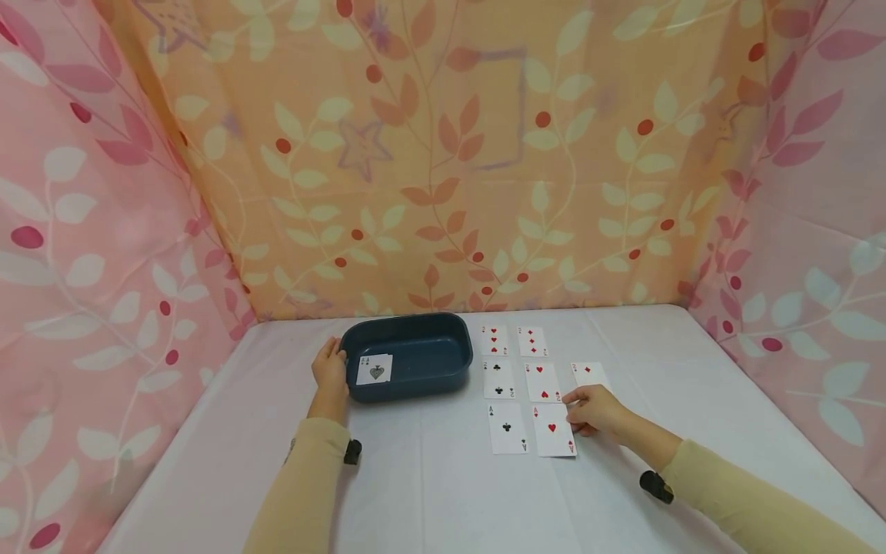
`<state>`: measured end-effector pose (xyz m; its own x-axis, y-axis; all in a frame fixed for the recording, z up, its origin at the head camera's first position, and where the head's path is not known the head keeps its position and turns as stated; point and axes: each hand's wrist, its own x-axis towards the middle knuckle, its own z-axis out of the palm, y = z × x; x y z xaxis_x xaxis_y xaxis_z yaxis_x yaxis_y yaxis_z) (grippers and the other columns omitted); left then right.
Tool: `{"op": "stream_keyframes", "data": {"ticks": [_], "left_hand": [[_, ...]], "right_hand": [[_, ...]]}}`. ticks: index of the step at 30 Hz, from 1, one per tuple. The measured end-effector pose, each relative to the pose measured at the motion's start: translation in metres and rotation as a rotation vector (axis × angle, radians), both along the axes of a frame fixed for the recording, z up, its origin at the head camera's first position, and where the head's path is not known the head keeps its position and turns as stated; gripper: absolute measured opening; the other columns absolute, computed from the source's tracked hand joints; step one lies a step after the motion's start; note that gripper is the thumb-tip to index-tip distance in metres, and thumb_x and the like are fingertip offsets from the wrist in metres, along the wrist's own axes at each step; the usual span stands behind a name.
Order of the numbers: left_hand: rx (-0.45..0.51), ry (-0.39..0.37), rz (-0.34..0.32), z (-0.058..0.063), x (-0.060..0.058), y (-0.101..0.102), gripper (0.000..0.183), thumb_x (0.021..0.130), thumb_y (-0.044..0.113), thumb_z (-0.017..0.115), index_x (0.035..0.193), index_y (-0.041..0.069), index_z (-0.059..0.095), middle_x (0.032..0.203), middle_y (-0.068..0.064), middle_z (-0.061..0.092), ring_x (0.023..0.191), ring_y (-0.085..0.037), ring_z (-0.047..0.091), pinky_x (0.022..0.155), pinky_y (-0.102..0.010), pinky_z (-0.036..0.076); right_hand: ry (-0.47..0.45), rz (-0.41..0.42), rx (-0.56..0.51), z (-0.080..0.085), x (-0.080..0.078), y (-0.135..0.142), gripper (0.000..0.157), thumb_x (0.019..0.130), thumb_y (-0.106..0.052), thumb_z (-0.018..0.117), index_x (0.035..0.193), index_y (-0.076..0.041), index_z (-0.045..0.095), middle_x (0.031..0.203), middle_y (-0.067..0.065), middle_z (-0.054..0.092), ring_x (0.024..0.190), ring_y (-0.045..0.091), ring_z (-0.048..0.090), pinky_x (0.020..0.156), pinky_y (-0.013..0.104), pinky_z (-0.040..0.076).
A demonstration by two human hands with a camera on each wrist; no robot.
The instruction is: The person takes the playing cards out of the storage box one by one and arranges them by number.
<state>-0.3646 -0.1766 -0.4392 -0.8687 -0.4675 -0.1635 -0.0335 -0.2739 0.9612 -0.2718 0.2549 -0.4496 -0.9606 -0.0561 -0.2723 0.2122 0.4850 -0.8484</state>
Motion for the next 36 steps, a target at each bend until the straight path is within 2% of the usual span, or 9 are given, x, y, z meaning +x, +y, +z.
{"op": "stream_keyframes", "data": {"ticks": [9, 16, 21, 26, 29, 36], "left_hand": [[-0.002, 0.000, 0.000, -0.001, 0.000, 0.000, 0.051, 0.100, -0.008, 0.038, 0.150, 0.001, 0.032, 0.154, -0.013, 0.034, 0.141, -0.022, 0.030, 0.115, -0.031, 0.024], [-0.024, -0.008, -0.011, -0.001, 0.000, -0.001, 0.052, 0.100, -0.007, 0.037, 0.150, 0.002, 0.031, 0.154, -0.013, 0.032, 0.142, -0.021, 0.028, 0.115, -0.032, 0.023], [-0.015, -0.009, -0.015, -0.002, -0.001, -0.001, 0.052, 0.100, -0.007, 0.037, 0.151, 0.002, 0.030, 0.154, -0.012, 0.032, 0.142, -0.021, 0.028, 0.115, -0.032, 0.023], [-0.016, -0.007, -0.010, -0.002, -0.001, -0.001, 0.052, 0.100, -0.008, 0.037, 0.150, 0.001, 0.031, 0.154, -0.013, 0.033, 0.142, -0.022, 0.029, 0.115, -0.032, 0.023], [-0.019, -0.007, -0.009, -0.002, -0.001, -0.001, 0.052, 0.100, -0.007, 0.038, 0.150, 0.001, 0.031, 0.154, -0.013, 0.033, 0.142, -0.022, 0.029, 0.115, -0.032, 0.023], [-0.021, 0.002, -0.016, -0.003, -0.001, -0.001, 0.052, 0.100, -0.007, 0.037, 0.150, 0.001, 0.031, 0.154, -0.013, 0.034, 0.142, -0.023, 0.029, 0.115, -0.032, 0.023]], "right_hand": [[0.010, -0.004, 0.014, 0.000, 0.000, -0.001, 0.030, 0.082, 0.011, 0.062, 0.111, 0.016, 0.056, 0.072, 0.007, 0.060, 0.061, 0.016, 0.059, 0.053, 0.026, 0.052], [0.032, -0.005, 0.061, 0.005, 0.001, -0.002, 0.026, 0.082, 0.010, 0.063, 0.107, 0.015, 0.056, 0.069, 0.007, 0.059, 0.059, 0.015, 0.059, 0.052, 0.026, 0.051], [0.037, -0.024, 0.051, 0.009, -0.002, -0.004, 0.026, 0.083, 0.009, 0.062, 0.107, 0.015, 0.055, 0.068, 0.008, 0.058, 0.055, 0.015, 0.056, 0.052, 0.025, 0.049], [0.062, -0.035, 0.008, 0.016, -0.009, -0.016, 0.028, 0.084, 0.007, 0.062, 0.110, 0.015, 0.056, 0.070, 0.007, 0.061, 0.056, 0.014, 0.057, 0.052, 0.024, 0.050], [0.092, -0.027, -0.058, 0.022, -0.015, -0.029, 0.030, 0.086, 0.006, 0.062, 0.114, 0.015, 0.055, 0.073, 0.008, 0.066, 0.059, 0.013, 0.061, 0.055, 0.024, 0.053], [0.152, 0.042, -0.218, 0.035, -0.030, -0.070, 0.031, 0.092, 0.002, 0.060, 0.120, 0.012, 0.055, 0.085, 0.016, 0.067, 0.067, 0.014, 0.064, 0.065, 0.027, 0.056]]}}
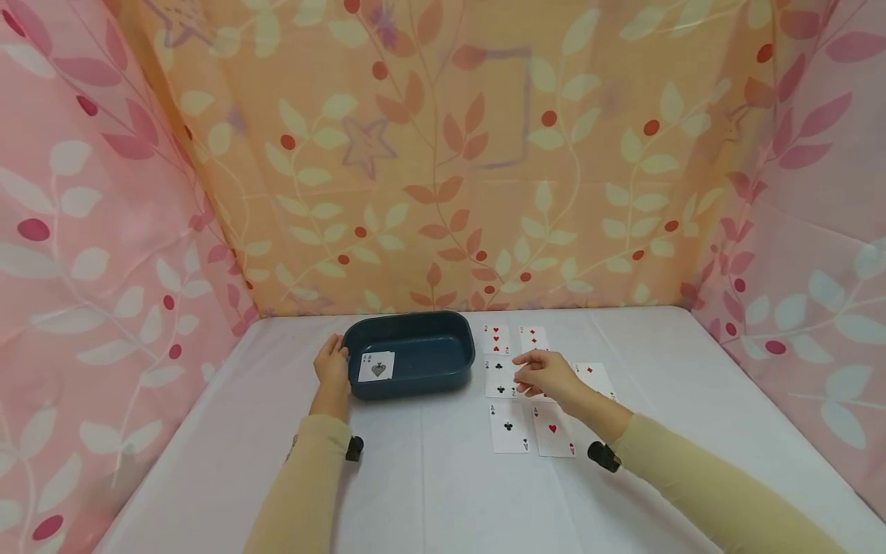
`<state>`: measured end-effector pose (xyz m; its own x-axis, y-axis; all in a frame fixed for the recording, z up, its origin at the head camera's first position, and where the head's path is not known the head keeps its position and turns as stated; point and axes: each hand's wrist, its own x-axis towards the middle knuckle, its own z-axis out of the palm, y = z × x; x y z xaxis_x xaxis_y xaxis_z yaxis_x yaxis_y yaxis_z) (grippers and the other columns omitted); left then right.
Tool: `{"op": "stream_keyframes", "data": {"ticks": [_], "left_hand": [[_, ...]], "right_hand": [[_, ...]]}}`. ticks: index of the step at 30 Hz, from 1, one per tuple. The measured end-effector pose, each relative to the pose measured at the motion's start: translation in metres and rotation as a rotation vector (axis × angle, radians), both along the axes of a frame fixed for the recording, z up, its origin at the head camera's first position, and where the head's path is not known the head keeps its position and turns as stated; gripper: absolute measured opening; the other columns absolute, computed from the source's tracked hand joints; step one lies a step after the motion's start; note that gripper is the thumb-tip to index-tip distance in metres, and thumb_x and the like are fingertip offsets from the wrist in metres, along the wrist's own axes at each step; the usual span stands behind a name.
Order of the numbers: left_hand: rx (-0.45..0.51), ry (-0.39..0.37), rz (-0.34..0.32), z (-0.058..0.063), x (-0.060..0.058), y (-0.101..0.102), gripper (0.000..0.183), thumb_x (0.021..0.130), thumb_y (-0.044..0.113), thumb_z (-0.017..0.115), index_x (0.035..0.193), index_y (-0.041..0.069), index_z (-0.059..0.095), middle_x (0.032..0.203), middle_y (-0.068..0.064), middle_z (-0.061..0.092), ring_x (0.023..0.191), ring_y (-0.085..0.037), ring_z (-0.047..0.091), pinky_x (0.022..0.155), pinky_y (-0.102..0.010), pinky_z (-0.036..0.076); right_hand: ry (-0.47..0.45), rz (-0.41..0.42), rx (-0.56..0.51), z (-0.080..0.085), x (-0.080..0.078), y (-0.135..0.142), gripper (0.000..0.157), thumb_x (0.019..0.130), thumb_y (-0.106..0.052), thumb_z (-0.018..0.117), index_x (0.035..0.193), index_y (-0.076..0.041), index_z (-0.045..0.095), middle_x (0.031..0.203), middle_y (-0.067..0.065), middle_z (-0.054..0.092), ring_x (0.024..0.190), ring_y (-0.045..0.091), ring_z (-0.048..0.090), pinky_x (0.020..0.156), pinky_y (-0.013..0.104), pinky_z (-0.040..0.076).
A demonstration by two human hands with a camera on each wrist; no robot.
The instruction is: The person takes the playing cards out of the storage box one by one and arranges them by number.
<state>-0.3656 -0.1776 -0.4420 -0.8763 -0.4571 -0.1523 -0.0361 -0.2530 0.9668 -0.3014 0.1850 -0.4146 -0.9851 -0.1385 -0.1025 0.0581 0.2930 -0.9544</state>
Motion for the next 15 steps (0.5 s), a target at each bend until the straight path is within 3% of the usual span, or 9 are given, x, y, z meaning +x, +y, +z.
{"op": "stream_keyframes", "data": {"ticks": [15], "left_hand": [[0.005, 0.001, -0.007, -0.001, 0.000, -0.002, 0.052, 0.100, -0.007, 0.038, 0.151, 0.000, 0.030, 0.154, -0.013, 0.033, 0.142, -0.022, 0.028, 0.115, -0.033, 0.023]], "right_hand": [[0.072, -0.009, -0.263, 0.010, -0.024, -0.077, 0.028, 0.093, 0.002, 0.059, 0.120, 0.009, 0.057, 0.084, 0.005, 0.066, 0.071, 0.011, 0.065, 0.069, 0.025, 0.057]]}}
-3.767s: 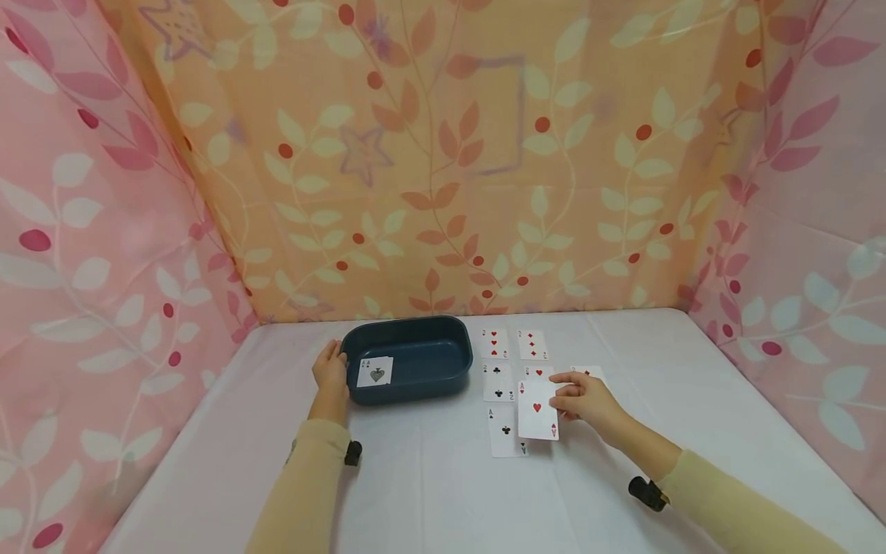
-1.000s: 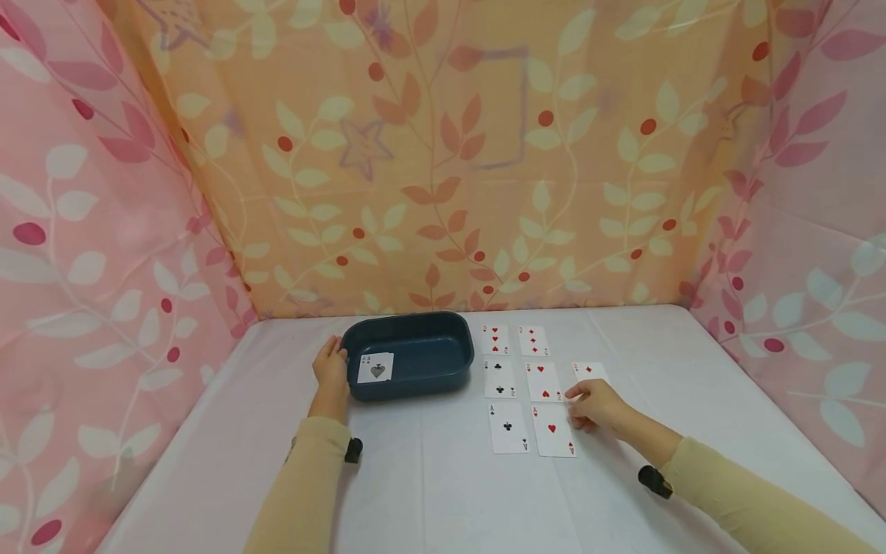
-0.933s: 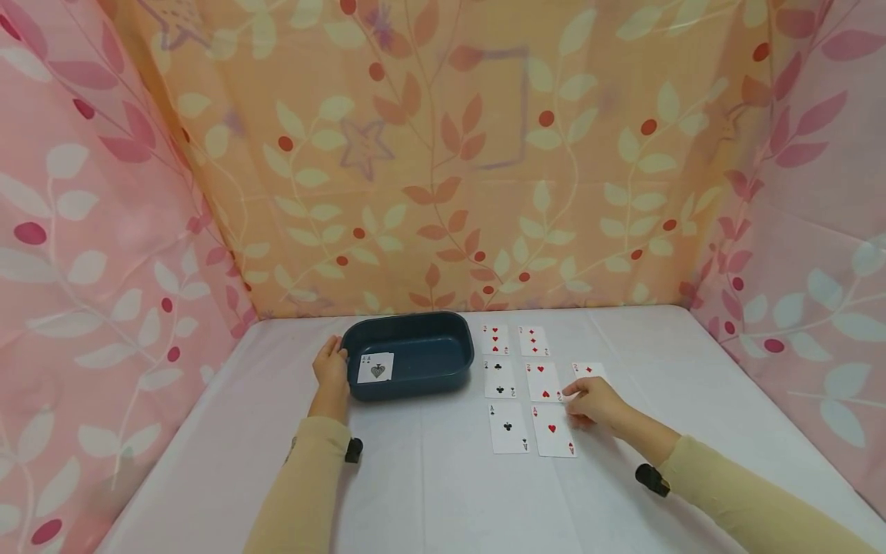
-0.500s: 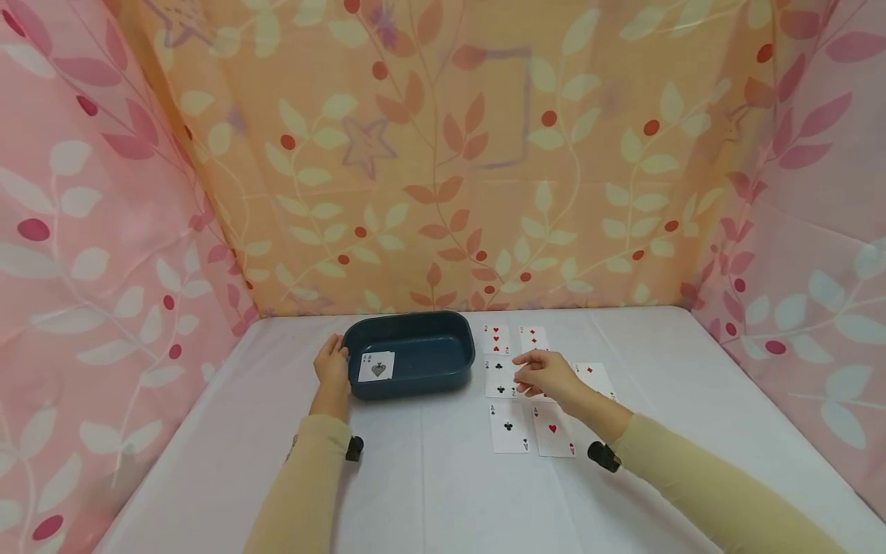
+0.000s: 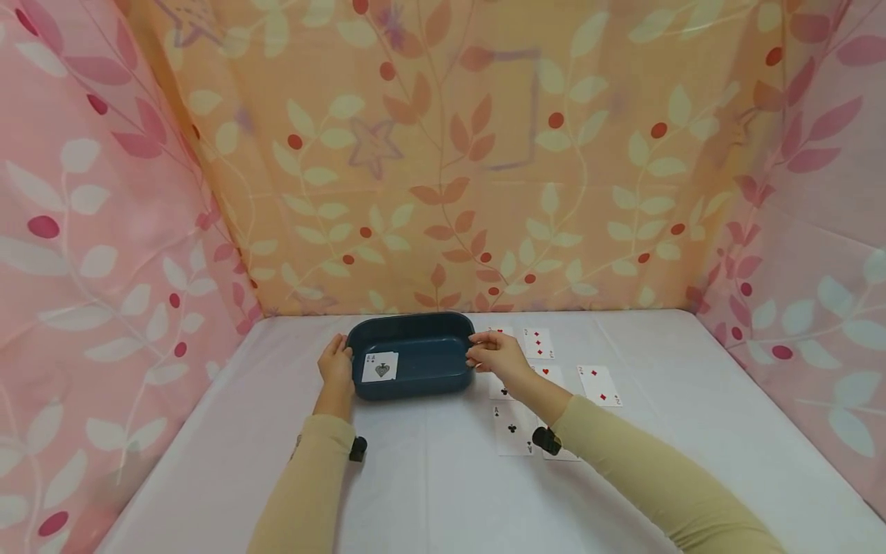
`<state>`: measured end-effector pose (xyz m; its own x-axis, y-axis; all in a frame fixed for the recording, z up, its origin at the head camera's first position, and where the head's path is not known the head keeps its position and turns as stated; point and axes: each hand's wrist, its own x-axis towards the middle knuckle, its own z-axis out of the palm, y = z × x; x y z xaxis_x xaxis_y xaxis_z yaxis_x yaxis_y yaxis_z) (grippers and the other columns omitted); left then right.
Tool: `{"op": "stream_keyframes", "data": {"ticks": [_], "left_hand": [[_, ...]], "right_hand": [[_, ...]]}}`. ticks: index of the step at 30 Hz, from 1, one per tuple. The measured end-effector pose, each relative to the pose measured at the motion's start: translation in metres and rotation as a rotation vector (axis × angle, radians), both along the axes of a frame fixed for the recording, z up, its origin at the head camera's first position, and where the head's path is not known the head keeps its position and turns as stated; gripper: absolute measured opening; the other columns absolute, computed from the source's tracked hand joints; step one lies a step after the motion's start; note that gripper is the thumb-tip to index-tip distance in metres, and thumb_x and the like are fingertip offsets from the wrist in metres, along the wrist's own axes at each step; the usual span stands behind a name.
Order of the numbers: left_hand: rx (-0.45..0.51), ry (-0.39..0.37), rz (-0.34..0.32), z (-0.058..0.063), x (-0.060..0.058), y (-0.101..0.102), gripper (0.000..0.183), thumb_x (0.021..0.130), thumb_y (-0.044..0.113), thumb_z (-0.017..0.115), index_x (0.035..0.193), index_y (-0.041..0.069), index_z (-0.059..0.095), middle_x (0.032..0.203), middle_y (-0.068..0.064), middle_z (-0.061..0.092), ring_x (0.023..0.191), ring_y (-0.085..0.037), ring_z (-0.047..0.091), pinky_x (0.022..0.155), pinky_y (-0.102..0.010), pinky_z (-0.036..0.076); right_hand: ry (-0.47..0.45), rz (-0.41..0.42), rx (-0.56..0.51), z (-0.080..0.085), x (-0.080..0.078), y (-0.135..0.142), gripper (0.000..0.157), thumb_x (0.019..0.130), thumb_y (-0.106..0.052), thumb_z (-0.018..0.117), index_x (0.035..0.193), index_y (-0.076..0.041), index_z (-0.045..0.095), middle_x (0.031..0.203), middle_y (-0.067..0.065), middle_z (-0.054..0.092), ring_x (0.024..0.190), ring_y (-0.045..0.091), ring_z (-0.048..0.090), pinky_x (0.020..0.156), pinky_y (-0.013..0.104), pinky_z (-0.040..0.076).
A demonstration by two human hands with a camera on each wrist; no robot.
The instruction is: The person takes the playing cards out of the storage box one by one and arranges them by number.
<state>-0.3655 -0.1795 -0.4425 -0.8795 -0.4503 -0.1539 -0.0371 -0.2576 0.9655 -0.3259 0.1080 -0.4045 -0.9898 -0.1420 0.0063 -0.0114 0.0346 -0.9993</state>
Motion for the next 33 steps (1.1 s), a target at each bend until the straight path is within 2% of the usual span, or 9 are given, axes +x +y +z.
{"op": "stream_keyframes", "data": {"ticks": [8, 14, 18, 21, 24, 28, 33], "left_hand": [[0.000, -0.009, 0.007, 0.000, 0.000, 0.000, 0.052, 0.100, -0.008, 0.039, 0.150, 0.001, 0.031, 0.154, -0.012, 0.033, 0.142, -0.023, 0.029, 0.115, -0.033, 0.023], [0.006, -0.009, 0.011, 0.003, -0.001, 0.000, 0.052, 0.100, -0.007, 0.039, 0.150, 0.001, 0.032, 0.154, -0.012, 0.034, 0.142, -0.023, 0.029, 0.116, -0.032, 0.022], [0.017, -0.009, 0.013, 0.004, 0.000, 0.000, 0.052, 0.100, -0.007, 0.038, 0.150, 0.001, 0.032, 0.154, -0.012, 0.033, 0.141, -0.023, 0.030, 0.115, -0.032, 0.023], [0.018, -0.010, 0.013, 0.004, 0.000, -0.001, 0.052, 0.100, -0.008, 0.038, 0.150, 0.002, 0.031, 0.154, -0.012, 0.033, 0.141, -0.023, 0.030, 0.115, -0.032, 0.023], [0.015, -0.006, 0.015, 0.004, 0.001, -0.001, 0.052, 0.100, -0.008, 0.038, 0.150, 0.001, 0.031, 0.154, -0.013, 0.033, 0.141, -0.023, 0.030, 0.115, -0.032, 0.023], [0.015, 0.018, 0.014, 0.002, 0.001, 0.000, 0.052, 0.099, -0.010, 0.037, 0.150, -0.002, 0.030, 0.154, -0.016, 0.032, 0.142, -0.024, 0.029, 0.115, -0.032, 0.024], [0.031, 0.075, 0.014, 0.000, -0.002, 0.003, 0.051, 0.097, -0.013, 0.035, 0.148, -0.007, 0.029, 0.153, -0.020, 0.031, 0.142, -0.025, 0.028, 0.115, -0.031, 0.026]], "right_hand": [[0.001, 0.012, -0.068, 0.002, -0.006, -0.027, 0.028, 0.093, 0.002, 0.059, 0.120, 0.010, 0.057, 0.086, 0.006, 0.067, 0.071, 0.010, 0.066, 0.068, 0.025, 0.057], [-0.011, -0.027, -0.072, 0.000, -0.010, -0.044, 0.026, 0.093, 0.000, 0.062, 0.117, 0.007, 0.060, 0.088, 0.007, 0.068, 0.074, 0.013, 0.066, 0.073, 0.031, 0.057], [0.000, -0.012, -0.060, -0.004, -0.014, -0.056, 0.024, 0.093, -0.001, 0.061, 0.116, 0.005, 0.061, 0.090, 0.008, 0.069, 0.081, 0.018, 0.068, 0.078, 0.035, 0.057], [0.024, 0.027, -0.024, -0.007, -0.017, -0.068, 0.024, 0.093, -0.001, 0.061, 0.117, 0.005, 0.061, 0.093, 0.011, 0.069, 0.090, 0.026, 0.068, 0.083, 0.040, 0.055], [0.037, 0.079, 0.035, -0.010, -0.018, -0.080, 0.026, 0.093, -0.003, 0.062, 0.118, 0.004, 0.061, 0.095, 0.010, 0.068, 0.095, 0.028, 0.067, 0.085, 0.043, 0.054], [0.052, 0.113, 0.102, -0.015, -0.022, -0.096, 0.028, 0.093, -0.004, 0.064, 0.119, 0.005, 0.060, 0.092, 0.008, 0.065, 0.089, 0.022, 0.066, 0.086, 0.044, 0.053], [0.087, 0.136, 0.246, -0.016, -0.029, -0.109, 0.029, 0.091, 0.002, 0.063, 0.118, 0.009, 0.059, 0.085, 0.012, 0.065, 0.080, 0.020, 0.063, 0.076, 0.034, 0.054]]}}
